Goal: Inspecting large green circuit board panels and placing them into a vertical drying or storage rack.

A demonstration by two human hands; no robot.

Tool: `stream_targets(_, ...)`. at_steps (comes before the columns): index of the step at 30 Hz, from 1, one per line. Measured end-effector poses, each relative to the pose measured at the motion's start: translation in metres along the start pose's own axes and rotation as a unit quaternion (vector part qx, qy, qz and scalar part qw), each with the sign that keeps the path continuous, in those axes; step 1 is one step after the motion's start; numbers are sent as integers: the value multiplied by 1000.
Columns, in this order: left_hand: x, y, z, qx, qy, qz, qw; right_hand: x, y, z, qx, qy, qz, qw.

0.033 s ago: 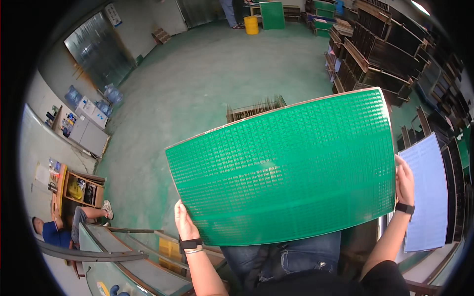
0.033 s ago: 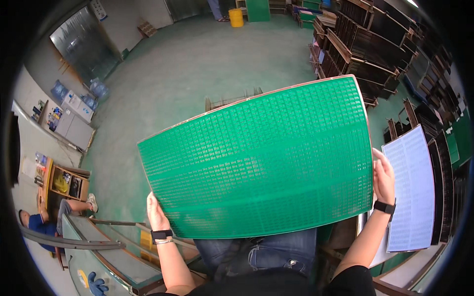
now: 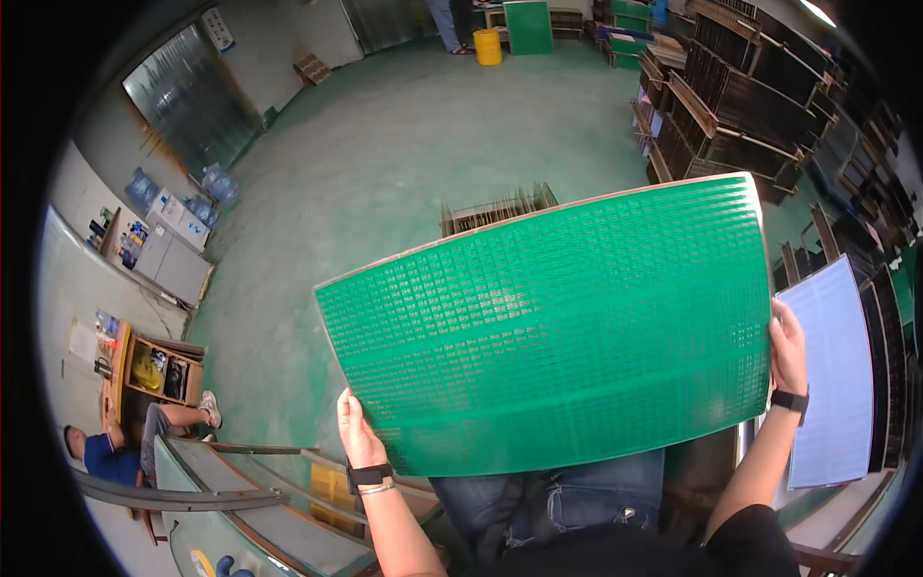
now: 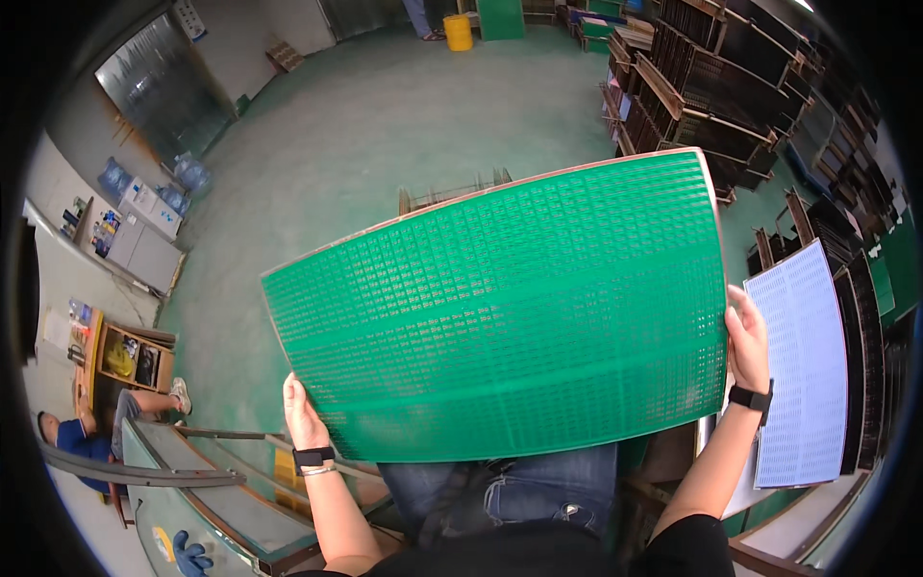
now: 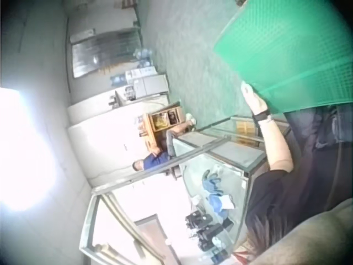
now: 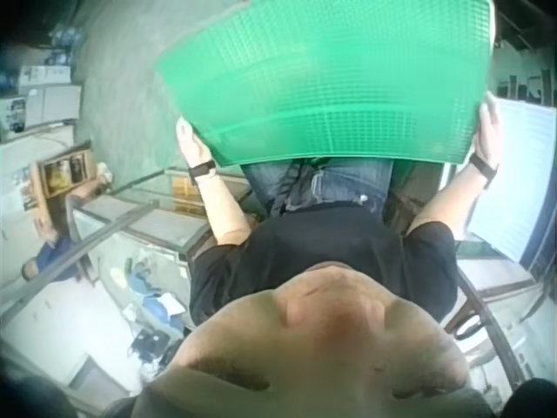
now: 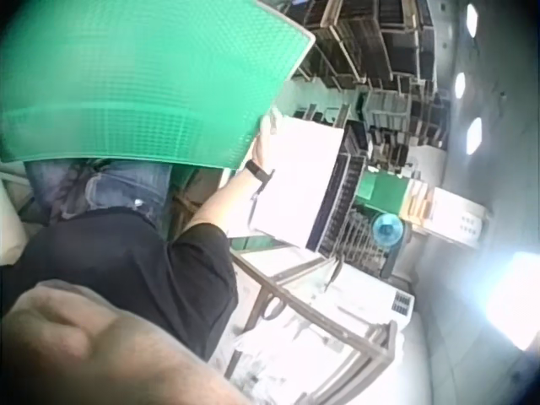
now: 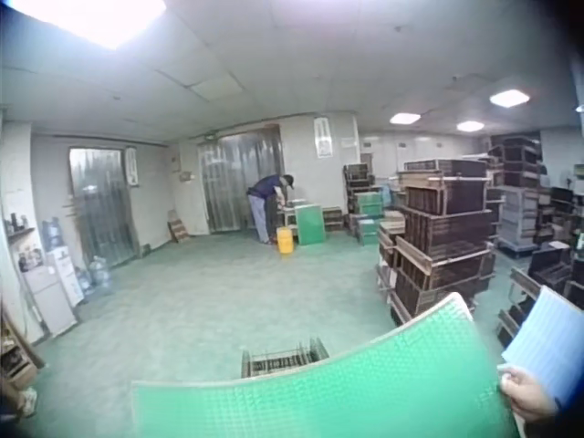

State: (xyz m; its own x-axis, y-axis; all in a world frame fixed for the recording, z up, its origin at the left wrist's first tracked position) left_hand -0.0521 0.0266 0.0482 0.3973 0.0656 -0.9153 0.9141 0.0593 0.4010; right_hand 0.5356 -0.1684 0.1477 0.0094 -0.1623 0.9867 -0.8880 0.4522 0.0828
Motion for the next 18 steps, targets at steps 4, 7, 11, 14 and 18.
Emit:
stream_targets(4,-12,-1,-1,99,54,104,988,-24,-29,-19,-22,-71,36,997)
stream_targets(7,-23,24,-3,133,88,56,986,-27,-24,-28,-114,-118,-68,984)
stream_targets(11,-23,22,-14,249,188,-60,948,-23,60,-37,106,-253,-363,890)
stream_targets(14,-10,42,3,187,-24,32,982,-23,95,-32,141,-216,-446,857)
stream_targets(18,-11,49,7,185,-112,85,973,-31,84,-24,84,-179,-450,871)
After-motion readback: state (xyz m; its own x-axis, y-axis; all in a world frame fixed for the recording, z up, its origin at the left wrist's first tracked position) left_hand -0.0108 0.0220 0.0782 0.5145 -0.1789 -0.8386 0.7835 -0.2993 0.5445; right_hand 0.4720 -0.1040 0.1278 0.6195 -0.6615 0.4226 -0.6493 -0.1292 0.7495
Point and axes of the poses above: each hand's wrist, its own z-axis away from the middle knuckle, its own y-axis out of the palm, x = y × z, the point moved 1 cm from there along -z, towards the middle knuckle, and after that the axes turned 8 degrees about x, right-handed, at the moved point
